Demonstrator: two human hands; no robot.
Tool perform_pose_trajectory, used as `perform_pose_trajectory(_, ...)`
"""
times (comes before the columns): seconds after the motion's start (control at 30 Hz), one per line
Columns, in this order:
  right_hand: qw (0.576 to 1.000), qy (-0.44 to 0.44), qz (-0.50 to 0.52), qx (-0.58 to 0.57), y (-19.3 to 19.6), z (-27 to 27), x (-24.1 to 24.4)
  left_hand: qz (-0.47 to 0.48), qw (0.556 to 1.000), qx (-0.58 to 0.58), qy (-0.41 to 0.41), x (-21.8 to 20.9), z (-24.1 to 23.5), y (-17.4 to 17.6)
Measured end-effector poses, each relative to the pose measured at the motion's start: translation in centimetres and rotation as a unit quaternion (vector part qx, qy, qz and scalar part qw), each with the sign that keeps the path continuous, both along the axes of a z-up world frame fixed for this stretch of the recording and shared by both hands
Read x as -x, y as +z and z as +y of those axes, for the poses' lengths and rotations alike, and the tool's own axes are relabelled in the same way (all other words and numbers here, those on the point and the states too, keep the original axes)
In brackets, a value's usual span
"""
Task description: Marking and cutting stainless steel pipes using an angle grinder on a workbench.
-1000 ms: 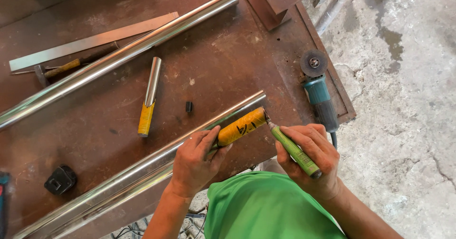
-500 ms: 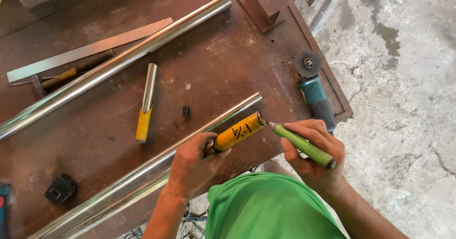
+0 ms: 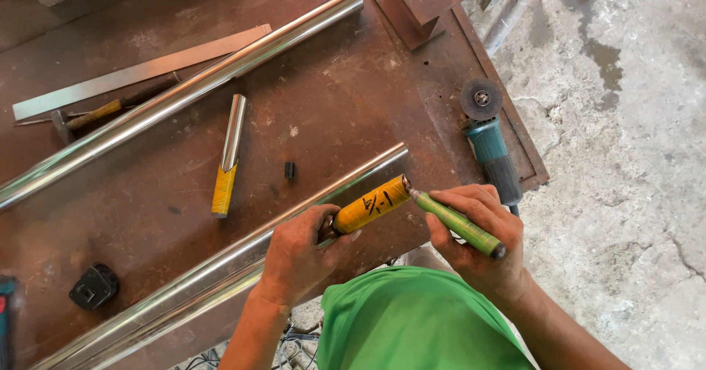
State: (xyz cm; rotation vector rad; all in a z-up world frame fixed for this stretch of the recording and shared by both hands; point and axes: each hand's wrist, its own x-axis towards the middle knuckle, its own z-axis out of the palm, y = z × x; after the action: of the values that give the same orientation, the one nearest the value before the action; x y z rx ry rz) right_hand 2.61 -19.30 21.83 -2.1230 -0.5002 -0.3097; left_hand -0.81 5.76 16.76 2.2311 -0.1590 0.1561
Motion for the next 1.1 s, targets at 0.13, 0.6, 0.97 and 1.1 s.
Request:
perform_pose_trajectory(0.13, 1.0, 0.004, 0.002, 0.007, -0.1, -0.5, 0.4, -0.003, 1.0, -0.006, -0.019, -0.1, 0.3, -0.1)
perform_pose_trajectory(0.6, 0.992, -0.054, 0.097, -0.063, 0.1, -2.2, 0.8, 0.118, 0.989, 0.018, -0.088, -1.3, 1.1, -0.3)
perform_pose_trajectory(0.97, 0.998, -0.015, 0.04, -0.053, 0.0, -1.7, 0.4, 0.106, 0.991, -0.021, -0.074, -1.3, 1.5, 0.9)
perform_pose_trajectory(1.1, 0.999, -0.008, 0.017, -0.042, 0.0, -1.3, 0.2, 0.107, 0.991, 0.017, -0.076, -1.3, 1.4, 1.0)
